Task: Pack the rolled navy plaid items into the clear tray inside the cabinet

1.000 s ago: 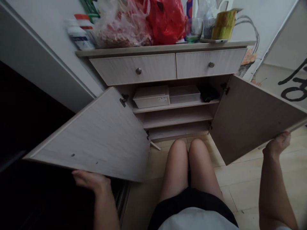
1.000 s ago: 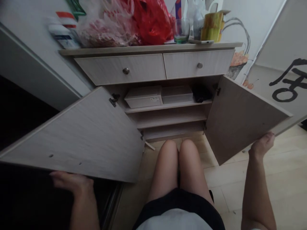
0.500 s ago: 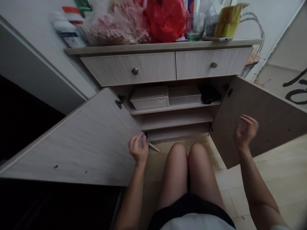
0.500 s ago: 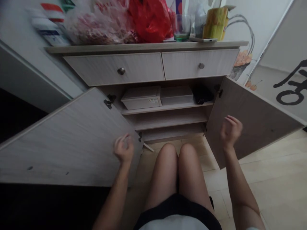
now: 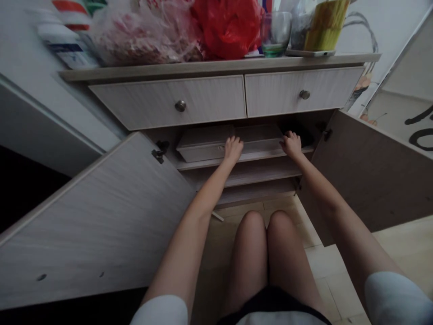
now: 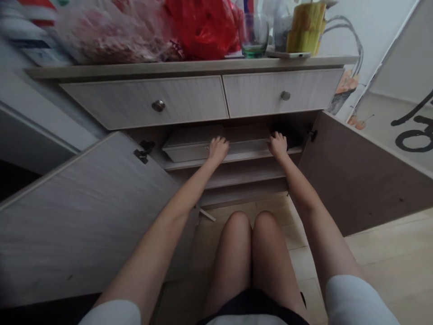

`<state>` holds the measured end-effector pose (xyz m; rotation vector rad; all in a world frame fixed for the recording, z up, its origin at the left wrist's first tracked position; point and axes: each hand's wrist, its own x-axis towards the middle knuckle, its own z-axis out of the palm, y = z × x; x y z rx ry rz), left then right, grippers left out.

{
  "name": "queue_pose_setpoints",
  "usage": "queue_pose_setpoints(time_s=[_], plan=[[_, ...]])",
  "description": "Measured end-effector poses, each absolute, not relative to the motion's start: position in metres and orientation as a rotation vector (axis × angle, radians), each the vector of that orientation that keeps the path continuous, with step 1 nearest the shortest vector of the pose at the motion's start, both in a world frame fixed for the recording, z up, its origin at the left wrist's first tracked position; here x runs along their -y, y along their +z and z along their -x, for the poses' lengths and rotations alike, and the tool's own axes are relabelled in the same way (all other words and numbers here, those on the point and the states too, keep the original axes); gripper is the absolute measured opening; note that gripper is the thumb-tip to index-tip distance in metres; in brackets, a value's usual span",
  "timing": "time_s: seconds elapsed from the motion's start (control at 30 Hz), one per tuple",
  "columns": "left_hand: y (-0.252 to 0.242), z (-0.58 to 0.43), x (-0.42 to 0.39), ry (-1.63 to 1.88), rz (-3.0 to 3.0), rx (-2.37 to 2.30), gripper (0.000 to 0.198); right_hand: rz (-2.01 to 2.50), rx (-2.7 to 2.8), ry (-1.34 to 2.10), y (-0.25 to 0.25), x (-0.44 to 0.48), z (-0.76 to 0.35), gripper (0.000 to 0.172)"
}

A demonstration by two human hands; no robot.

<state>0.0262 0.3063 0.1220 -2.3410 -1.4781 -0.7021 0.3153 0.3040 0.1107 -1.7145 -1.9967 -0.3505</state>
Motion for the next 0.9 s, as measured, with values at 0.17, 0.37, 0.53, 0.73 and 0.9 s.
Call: queue_pose_setpoints(time_s=[0.17, 0.37, 0.53, 0.73, 0.9], plan=[[0.115, -0.027, -0.333, -0.626, 2.353, 1.550, 0.038, 1.775, 2.060, -0.350, 0.111, -0.327, -0.313, 0.030], [0.112, -0.019, -0.346, -0.654, 2.426, 1.490, 0.032, 1.754, 2.084, -0.366, 0.112, -0.335, -0.313, 0.036], [0.118, -0.014, -0.338, -0.710, 2.455, 1.491, 0.027, 1.706, 2.098, -0.405, 0.118, -0.322, -0.324, 0.035], [0.127, -0.015, -0.292, -0.757, 2.437, 1.415, 0.021, 1.654, 2.071, -0.435, 0.127, -0.276, -0.347, 0.030], [0.125, -0.008, -0.222, -0.874, 2.438, 1.306, 0.018, 1.538, 2.038, -0.476, 0.123, -0.210, -0.356, 0.028]])
